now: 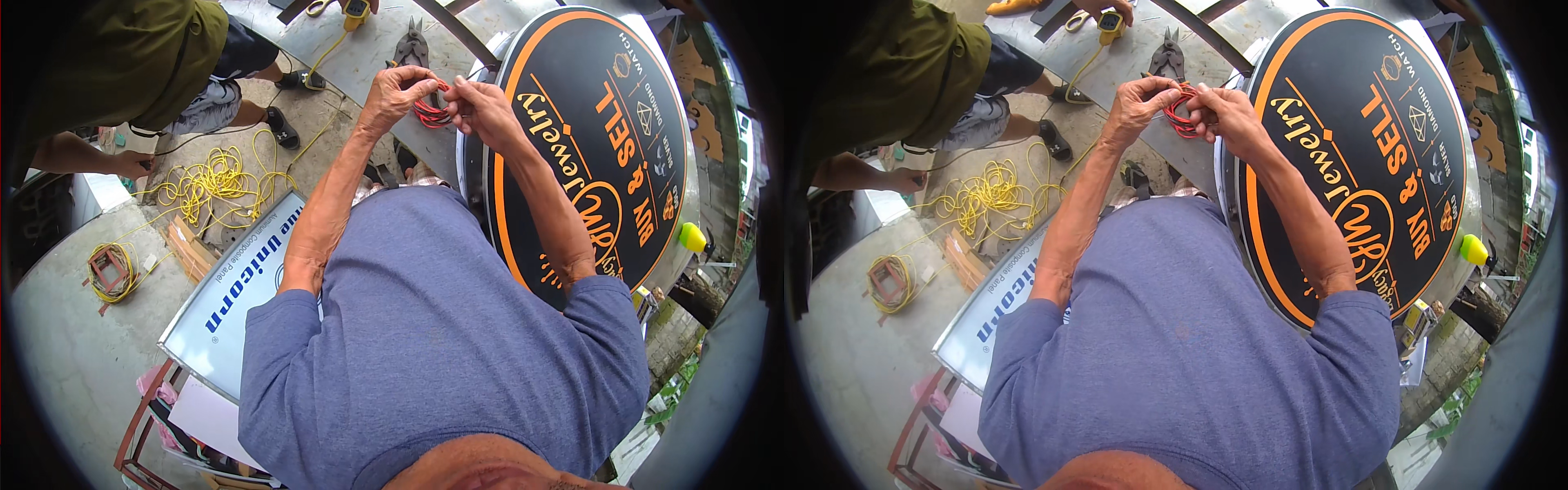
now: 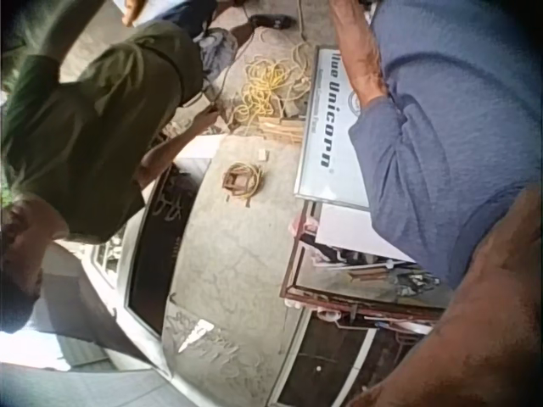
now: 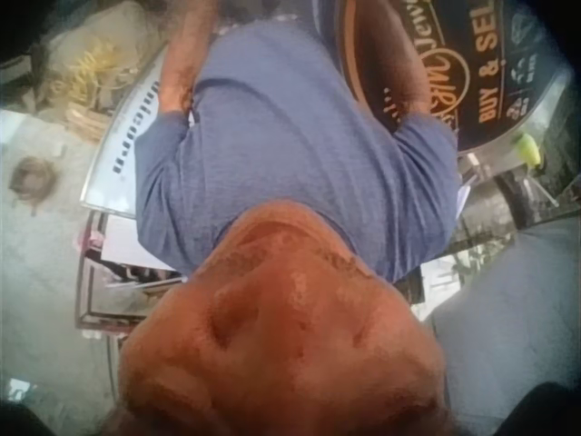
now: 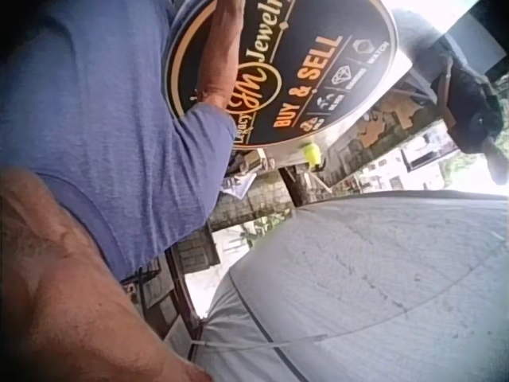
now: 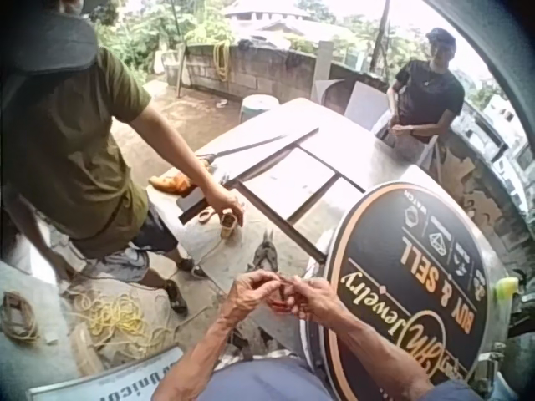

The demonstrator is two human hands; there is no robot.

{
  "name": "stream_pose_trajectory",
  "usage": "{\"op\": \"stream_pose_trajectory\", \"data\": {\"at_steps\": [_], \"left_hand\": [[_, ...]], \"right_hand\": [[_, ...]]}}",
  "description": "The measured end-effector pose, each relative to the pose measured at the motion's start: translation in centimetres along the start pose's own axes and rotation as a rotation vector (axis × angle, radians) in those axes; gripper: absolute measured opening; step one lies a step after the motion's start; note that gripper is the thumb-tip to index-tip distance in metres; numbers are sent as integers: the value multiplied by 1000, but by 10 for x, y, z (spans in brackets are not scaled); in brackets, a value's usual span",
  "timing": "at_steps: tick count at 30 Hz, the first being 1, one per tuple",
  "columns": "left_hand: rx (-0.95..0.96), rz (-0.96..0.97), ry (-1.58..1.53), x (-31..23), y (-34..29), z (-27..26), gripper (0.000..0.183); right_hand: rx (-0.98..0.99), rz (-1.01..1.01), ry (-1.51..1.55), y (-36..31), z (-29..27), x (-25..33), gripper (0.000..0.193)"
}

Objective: The recorder is assembling a circular sign by riveting the frame and wiring internal electronics with assistants.

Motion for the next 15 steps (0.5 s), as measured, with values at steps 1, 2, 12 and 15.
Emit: {"op": "stream_pose_trajectory", "data": {"at_steps": [1,2,12,15], "left_hand": [[1,-49,-1,1,-1,-1,22],[8,-45,-15,2,-2,-2,22],[84,-152,-41,4,-1,5,19],[65,-96,-33,3,-2,9,19]], "right_hand": [[0,4,0,-1,1,-2,26],[-132,-278,-362,-4,1,-1,25],[-257,-1306,-1381,-11,-2,-4,13],[-361,-976,-1185,-11,0,-14,11]]}}
Point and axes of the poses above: each hand's wrist, its own y-axis towards the middle knuckle, its own z-axis out of the palm, x = y × z, the point moved 1 cm from there along y, towards the middle knuckle, and after that the axes turned 2 degrees about -x, right-handed, at the moved point
